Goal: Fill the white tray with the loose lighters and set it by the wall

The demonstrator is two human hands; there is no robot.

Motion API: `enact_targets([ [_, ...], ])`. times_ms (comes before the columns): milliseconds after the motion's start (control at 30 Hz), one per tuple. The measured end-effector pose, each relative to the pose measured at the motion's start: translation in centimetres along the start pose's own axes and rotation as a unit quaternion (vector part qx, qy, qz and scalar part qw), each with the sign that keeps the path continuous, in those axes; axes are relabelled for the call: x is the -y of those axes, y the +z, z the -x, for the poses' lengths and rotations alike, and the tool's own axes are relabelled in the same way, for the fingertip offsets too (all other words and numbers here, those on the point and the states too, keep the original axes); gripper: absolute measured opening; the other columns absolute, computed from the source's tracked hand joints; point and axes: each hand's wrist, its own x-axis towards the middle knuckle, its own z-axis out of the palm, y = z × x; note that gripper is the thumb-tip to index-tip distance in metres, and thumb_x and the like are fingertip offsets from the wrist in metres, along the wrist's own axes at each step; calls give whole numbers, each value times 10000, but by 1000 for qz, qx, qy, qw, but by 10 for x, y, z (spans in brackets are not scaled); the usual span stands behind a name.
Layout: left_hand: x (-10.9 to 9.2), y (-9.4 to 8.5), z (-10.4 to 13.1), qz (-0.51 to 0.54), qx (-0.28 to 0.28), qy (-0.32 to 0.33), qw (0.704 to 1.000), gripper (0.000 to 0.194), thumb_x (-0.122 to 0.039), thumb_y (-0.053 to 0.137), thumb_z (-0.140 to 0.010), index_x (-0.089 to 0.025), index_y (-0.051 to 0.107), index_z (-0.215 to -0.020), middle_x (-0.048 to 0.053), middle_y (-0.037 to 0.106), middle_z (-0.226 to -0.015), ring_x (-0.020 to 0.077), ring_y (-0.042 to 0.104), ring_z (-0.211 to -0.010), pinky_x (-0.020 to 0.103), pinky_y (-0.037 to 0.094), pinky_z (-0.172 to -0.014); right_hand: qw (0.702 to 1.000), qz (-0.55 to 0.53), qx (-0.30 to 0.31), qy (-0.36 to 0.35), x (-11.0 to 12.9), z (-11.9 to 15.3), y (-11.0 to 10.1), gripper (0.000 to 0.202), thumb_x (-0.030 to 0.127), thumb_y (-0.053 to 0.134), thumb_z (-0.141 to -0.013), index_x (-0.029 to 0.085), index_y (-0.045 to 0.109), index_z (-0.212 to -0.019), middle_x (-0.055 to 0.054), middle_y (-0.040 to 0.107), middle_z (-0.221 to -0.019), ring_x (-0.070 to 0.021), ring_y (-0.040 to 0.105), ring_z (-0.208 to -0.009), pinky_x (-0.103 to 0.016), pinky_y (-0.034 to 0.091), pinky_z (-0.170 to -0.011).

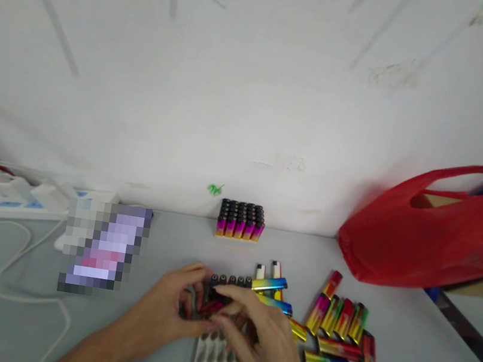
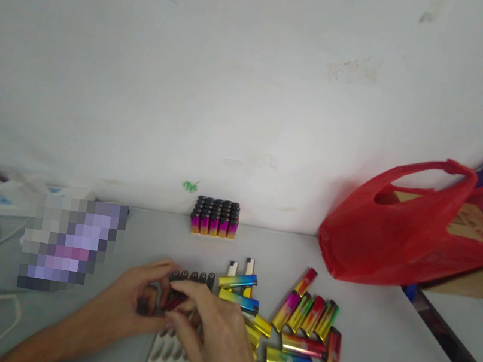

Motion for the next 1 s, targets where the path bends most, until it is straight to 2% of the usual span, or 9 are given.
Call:
enact_targets([
  [233, 3, 1, -1, 5, 4, -2, 1000, 227, -286, 902, -828, -198, 737, -956, -32, 589, -949, 133, 636, -724, 195, 520, -577, 1000, 20, 15, -8, 6, -4, -5, 175, 313, 689, -1094, 322, 742, -1260, -1, 788, -1059, -197, 759, -936, -297, 552, -869],
  [333, 4, 1, -2, 9, 2, -9, 1000, 238, -299, 902, -828, -190, 720, -936, -27, 577, -952, 140, 628, -732, 198, 519, -565, 999, 33, 9, -18, 7, -5, -6, 208, 266, 639, -1113, 302, 704, -1307, -10, 779, -1065, -197, 760, -941, -302, 570, -882],
  [500, 6, 1, -2, 13, 1, -8, 1000, 272, -330, 911, -831, -185, 724, -965, -29, 557, -938, 139, 610, -715, 204, 515, -550, 993, 105, 0, -48, 8, -4, -6, 302, 216, 585, -1123, 286, 612, -1416, -39, 808, -1209, -223, 801, -992, -330, 616, -916],
  [633, 4, 0, -2, 29, 7, -17, 999, 298, -332, 931, -811, -188, 713, -955, -32, 570, -929, 146, 614, -734, 209, 514, -563, 981, 174, -37, -83, 7, -5, -2, 185, 266, 515, -1160, 246, 618, -1312, -47, 833, -1074, -241, 832, -871, -330, 638, -774],
  [733, 2, -4, -2, 51, 22, -37, 998, 311, -342, 936, -808, -189, 708, -954, -29, 604, -923, 174, 648, -795, 243, 553, -639, 975, 196, -52, -95, 8, -7, 0, 187, 313, 445, -1189, 242, 615, -1220, -31, 825, -965, -234, 832, -786, -316, 616, -666],
  [867, 2, -11, -3, 93, 56, -61, 992, 337, -329, 946, -802, -184, 728, -1014, -28, 660, -883, 213, 689, -862, 316, 594, -776, 962, 234, -75, -117, 9, -10, 2, 241, 340, 373, -1209, 235, 589, -1233, -36, 822, -951, -233, 828, -755, -324, 603, -636],
  [1000, 5, -14, -3, 119, 63, -79, 988, 459, -329, 993, -756, -190, 736, -1109, -29, 689, -902, 183, 672, -811, 288, 570, -734, 950, 266, -74, -147, 8, -9, 1, 246, 311, 350, -1212, 229, 581, -1225, -39, 806, -927, -234, 811, -730, -331, 585, -632],
])
